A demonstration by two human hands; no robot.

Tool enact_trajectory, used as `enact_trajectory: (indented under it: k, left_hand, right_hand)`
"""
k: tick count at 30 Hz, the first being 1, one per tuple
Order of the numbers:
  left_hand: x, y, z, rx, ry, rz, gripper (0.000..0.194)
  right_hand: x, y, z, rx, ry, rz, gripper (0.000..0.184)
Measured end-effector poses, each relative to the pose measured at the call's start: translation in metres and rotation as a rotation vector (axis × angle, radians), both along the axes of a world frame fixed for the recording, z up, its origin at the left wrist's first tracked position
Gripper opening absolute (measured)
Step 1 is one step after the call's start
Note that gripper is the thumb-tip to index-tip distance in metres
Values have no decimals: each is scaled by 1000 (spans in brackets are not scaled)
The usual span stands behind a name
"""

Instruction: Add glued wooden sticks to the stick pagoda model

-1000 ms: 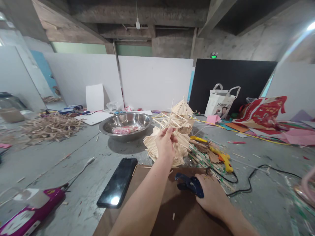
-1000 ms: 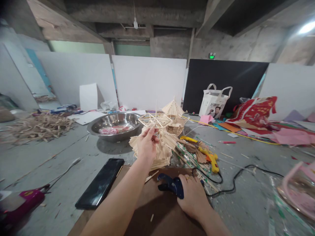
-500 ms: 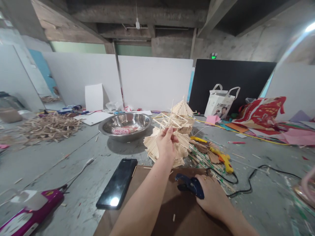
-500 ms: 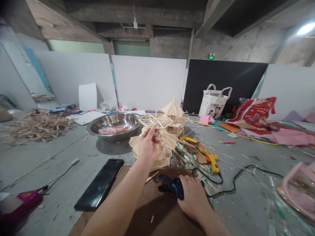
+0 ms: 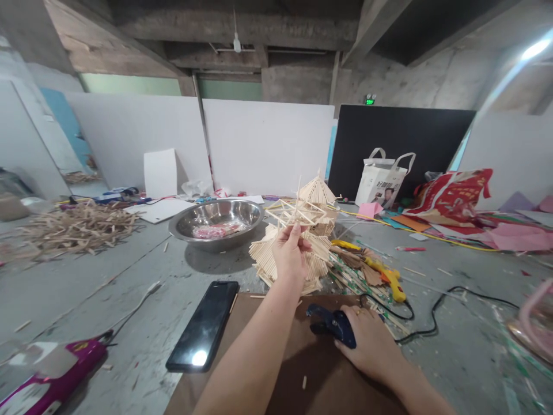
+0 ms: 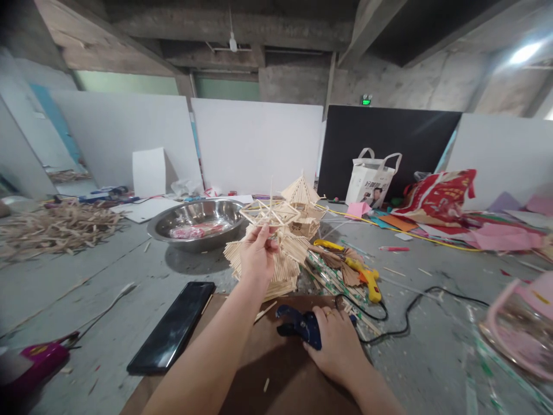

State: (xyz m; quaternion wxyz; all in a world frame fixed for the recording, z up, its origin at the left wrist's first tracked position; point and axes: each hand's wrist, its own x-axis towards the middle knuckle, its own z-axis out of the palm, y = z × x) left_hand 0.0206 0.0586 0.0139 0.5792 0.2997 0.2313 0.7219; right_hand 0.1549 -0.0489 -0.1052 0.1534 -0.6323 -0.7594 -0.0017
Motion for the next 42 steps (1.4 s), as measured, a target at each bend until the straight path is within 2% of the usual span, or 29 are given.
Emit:
enact_trajectory:
  k: [12, 22, 27, 31, 33, 35, 37, 38, 40, 42]
  left_hand:
    - [1, 0, 1, -2, -3, 35, 25]
    - [1, -2, 2, -14, 3, 33, 26]
    - [3, -6, 0, 8, 21, 8, 26]
    - [1, -15, 5, 74, 74, 48, 24]
    - [-2, -19, 9, 122, 114, 74, 22]
    - [-5, -21, 12, 148, 152, 66, 21]
    - [-7, -21, 13, 146, 180, 33, 20]
    - [-8, -21, 13, 135, 190, 13, 19]
    - [-8, -20, 11, 102, 209, -26, 20]
    - [-7, -19, 8, 70, 243, -67, 20]
  right_hand:
    - [-2, -1, 3, -26, 7, -7, 44]
    - [0, 1, -3, -44, -15, -4, 61]
    - [-2, -3, 9, -111, 1, 24, 69]
    - [14, 4, 32, -118, 136, 60, 57]
    - [33, 16, 43, -86, 202, -69, 50]
    - [56, 32, 48, -78, 222, -278, 46]
    - [81, 47, 46, -118, 213, -571, 42]
    - [92, 54, 42, -133, 215, -646, 41]
    - [110, 65, 31, -160, 240, -710, 38]
    - [123, 74, 20, -174, 303, -706, 30]
